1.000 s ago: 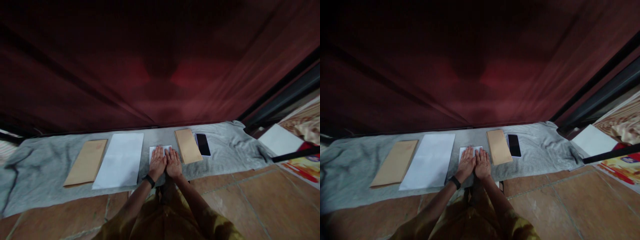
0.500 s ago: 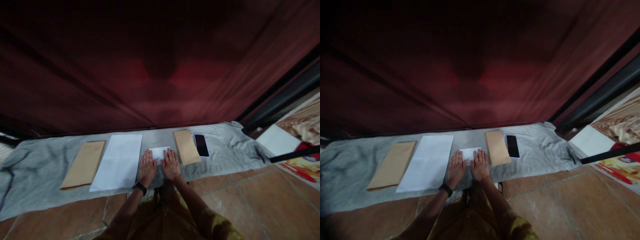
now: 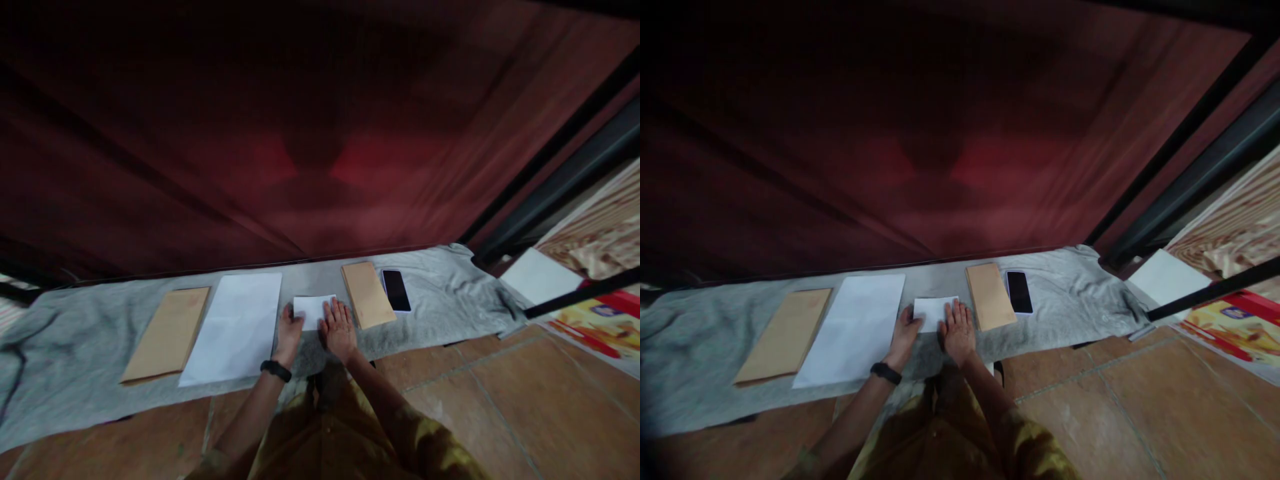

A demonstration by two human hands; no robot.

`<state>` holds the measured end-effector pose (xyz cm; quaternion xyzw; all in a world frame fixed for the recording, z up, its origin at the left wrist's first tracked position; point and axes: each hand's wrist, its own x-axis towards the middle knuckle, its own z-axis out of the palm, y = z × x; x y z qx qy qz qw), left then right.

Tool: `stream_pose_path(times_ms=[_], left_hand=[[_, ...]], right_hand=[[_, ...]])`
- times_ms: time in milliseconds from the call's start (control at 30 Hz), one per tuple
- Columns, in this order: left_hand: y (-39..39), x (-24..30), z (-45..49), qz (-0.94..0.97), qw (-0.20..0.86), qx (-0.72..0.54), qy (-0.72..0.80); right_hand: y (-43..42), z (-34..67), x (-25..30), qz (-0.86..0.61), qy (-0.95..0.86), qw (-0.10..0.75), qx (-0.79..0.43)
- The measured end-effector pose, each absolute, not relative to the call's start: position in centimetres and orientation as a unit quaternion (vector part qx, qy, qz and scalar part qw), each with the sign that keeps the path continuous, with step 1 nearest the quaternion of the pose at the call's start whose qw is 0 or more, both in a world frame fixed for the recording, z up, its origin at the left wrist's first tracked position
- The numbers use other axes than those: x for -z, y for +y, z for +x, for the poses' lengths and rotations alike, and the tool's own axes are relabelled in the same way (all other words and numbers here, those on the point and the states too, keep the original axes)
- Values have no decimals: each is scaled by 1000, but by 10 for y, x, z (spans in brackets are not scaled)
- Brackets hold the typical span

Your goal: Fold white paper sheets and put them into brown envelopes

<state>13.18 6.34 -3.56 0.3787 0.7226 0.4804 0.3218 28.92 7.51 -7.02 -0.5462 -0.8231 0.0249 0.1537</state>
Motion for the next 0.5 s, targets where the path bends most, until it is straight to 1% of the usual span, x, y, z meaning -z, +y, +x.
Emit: stream_pose_path(times_ms=[100,233,300,433,500], left_hand=[[61,28,133,324,367,-509,708],[54,18,131,268,412,-531,690],[51,12,128,253,430,-537,680],[46,-4,121,245,433,-573,651],[43,-12,116,261,421,-593,635]], right_hand=[[72,294,65,-532,-829,170,-29],[64,301,52,-446,-872,193,-59],[62,303,42,-427,-879,197,-84],[72,307,14,-464,-848,205,-152],[82,312,1,-449,-846,206,-199]])
